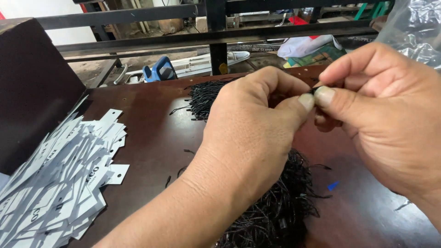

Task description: A person is untangling and sorting individual black string fasteners from a tangled pile into an organized stack on a workbench.

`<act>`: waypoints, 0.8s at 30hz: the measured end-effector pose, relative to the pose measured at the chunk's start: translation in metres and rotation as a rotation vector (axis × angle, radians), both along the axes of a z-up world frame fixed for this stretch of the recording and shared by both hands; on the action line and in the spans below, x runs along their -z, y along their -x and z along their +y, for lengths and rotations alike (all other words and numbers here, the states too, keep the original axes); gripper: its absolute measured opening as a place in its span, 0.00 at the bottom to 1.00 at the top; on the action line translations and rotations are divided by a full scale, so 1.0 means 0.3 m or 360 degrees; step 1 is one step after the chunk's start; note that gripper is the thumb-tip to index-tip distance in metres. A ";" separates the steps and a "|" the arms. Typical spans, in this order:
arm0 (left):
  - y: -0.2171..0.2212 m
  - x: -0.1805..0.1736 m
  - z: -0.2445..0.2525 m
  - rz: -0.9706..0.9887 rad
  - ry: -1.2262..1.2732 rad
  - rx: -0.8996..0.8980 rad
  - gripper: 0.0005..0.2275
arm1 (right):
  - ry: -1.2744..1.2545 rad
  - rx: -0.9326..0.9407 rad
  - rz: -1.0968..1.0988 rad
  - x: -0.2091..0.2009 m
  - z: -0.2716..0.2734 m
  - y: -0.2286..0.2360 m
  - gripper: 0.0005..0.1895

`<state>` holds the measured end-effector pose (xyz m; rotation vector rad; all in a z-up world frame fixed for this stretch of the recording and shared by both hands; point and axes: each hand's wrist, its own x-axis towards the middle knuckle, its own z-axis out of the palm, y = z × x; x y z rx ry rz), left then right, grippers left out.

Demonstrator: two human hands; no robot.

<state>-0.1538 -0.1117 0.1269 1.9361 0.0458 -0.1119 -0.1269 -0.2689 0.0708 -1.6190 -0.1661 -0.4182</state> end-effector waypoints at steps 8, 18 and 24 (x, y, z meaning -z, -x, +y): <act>-0.013 0.059 0.017 0.0136 0.0510 -0.0193 0.04 | 0.0019 0.0002 0.0090 0.006 0.005 0.013 0.14; 0.008 0.068 0.019 0.0171 0.0364 0.0026 0.12 | -0.0017 -0.0009 0.0126 0.019 0.005 0.005 0.08; 0.002 0.106 0.034 0.0160 0.0381 -0.0010 0.10 | -0.0088 -0.0023 0.0280 0.017 0.019 -0.010 0.09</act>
